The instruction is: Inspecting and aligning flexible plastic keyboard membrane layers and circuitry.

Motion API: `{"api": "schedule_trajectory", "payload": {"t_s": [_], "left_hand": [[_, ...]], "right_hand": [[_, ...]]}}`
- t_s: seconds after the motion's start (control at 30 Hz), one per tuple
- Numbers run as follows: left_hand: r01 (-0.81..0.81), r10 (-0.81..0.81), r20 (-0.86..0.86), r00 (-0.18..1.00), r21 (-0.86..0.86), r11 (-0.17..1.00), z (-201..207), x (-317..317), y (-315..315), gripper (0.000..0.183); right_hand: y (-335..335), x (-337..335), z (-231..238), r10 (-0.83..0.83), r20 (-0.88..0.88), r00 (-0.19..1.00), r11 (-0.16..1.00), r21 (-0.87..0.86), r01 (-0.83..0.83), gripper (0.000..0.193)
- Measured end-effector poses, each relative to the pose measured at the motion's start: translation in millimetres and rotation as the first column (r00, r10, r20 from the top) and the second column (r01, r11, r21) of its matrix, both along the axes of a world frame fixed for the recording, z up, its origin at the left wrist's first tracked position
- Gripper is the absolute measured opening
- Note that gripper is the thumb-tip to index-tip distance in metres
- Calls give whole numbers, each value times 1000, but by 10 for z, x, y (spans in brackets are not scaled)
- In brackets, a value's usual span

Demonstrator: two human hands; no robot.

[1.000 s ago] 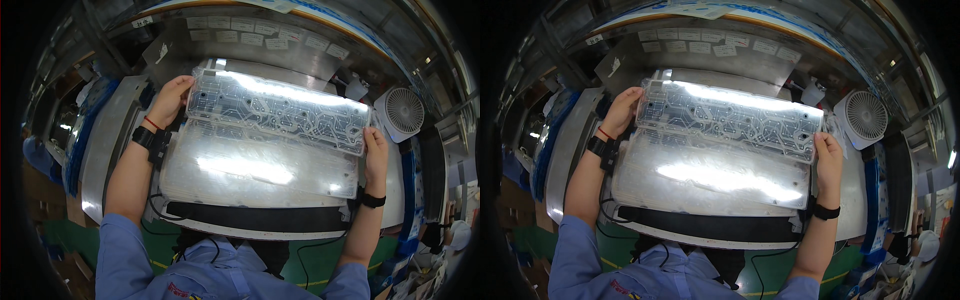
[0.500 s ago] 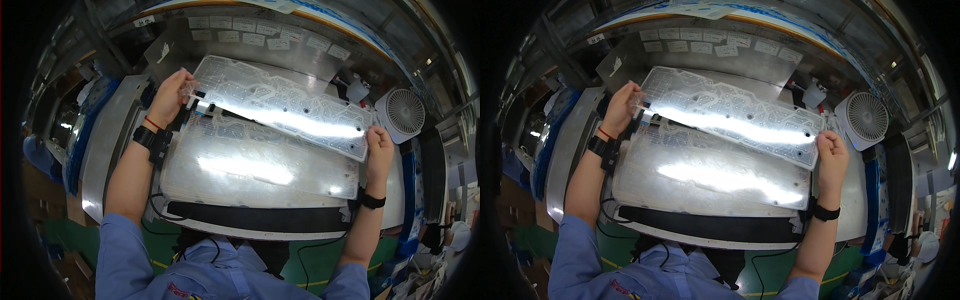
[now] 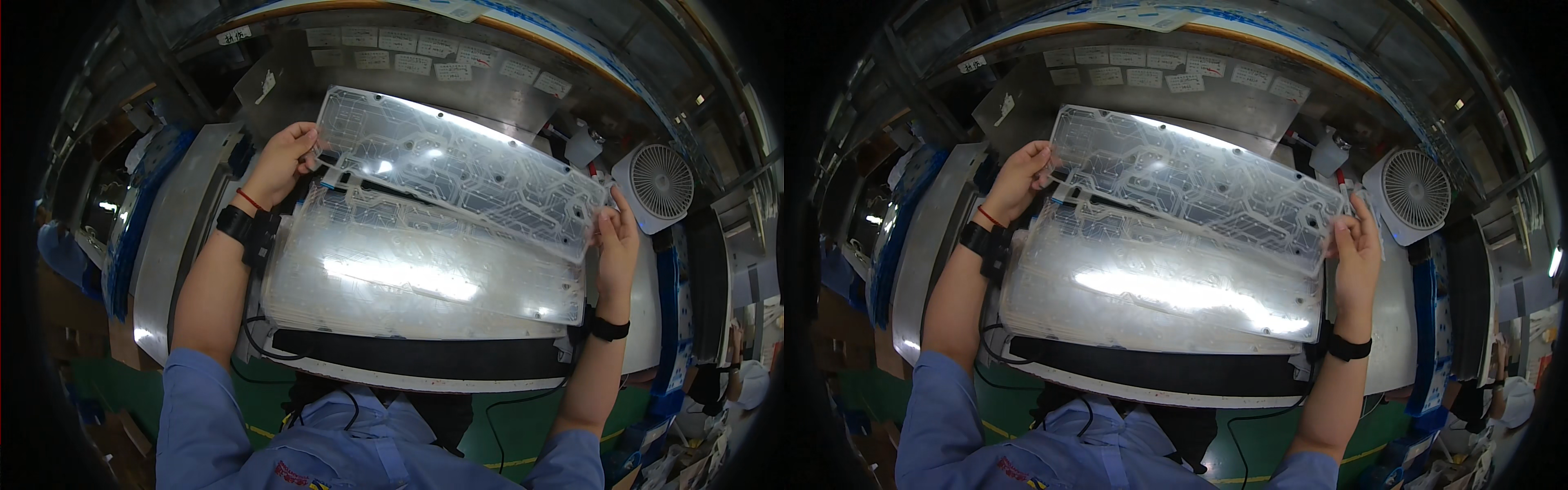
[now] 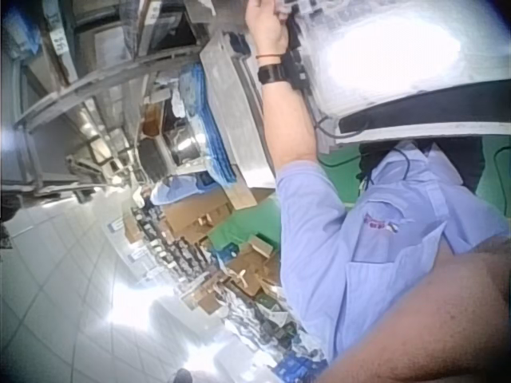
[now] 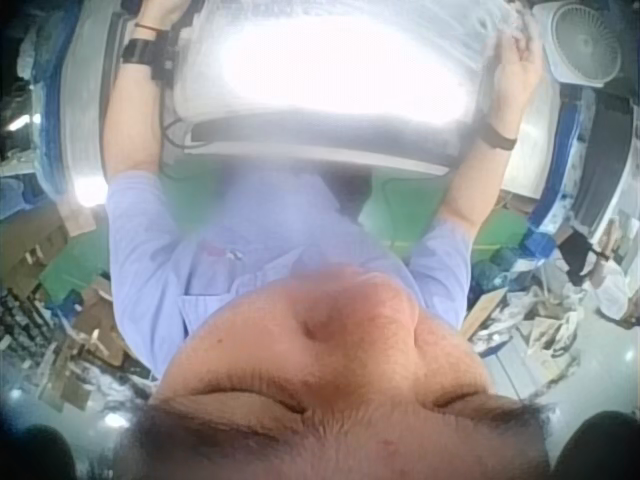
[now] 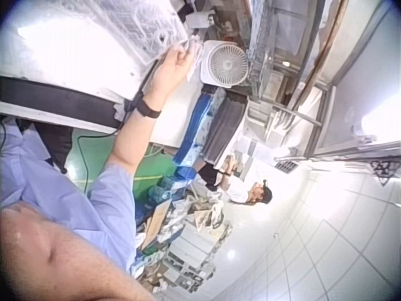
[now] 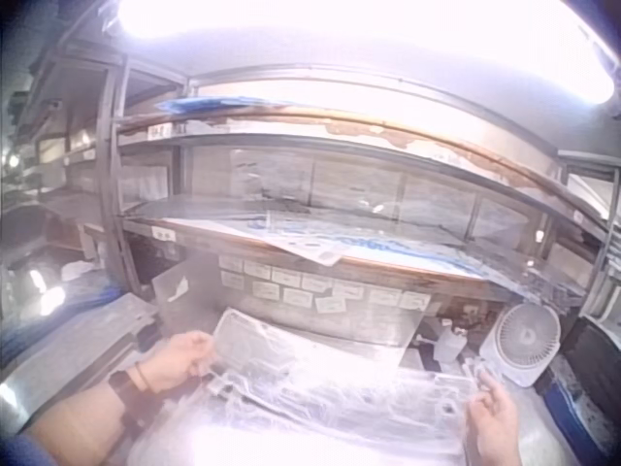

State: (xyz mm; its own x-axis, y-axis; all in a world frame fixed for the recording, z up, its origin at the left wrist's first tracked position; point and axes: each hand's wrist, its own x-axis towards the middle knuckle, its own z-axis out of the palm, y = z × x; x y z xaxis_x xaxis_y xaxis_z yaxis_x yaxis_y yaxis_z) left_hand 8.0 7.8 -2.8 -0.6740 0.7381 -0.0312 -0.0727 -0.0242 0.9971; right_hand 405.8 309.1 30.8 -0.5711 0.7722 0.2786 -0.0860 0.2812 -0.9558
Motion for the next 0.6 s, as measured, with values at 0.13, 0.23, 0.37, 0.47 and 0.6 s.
{"api": "schedule_trajectory", "payload": {"t_s": [0.13,0.23,0.37,0.47,0.6], "left_hand": [[-40,38,55,998,34,999,-68,-125,-28,27],[-196,182,160,970,79,977,-19,0,32,35],[-161,149,148,978,73,984,-48,-49,-9,38],[-180,172,132,976,53,982,-48,-45,-9,34],[-190,185,110,977,39,981,-74,-72,-17,24]], "right_hand": [[-20,-8,21,-79,152,985,997,30,76,41],[-28,-7,-33,-45,296,954,998,51,32,32],[-83,12,-46,130,534,835,986,22,-167,19],[-91,21,-35,167,604,779,943,132,-304,14],[-70,23,-4,187,475,860,972,37,-232,12]]}}
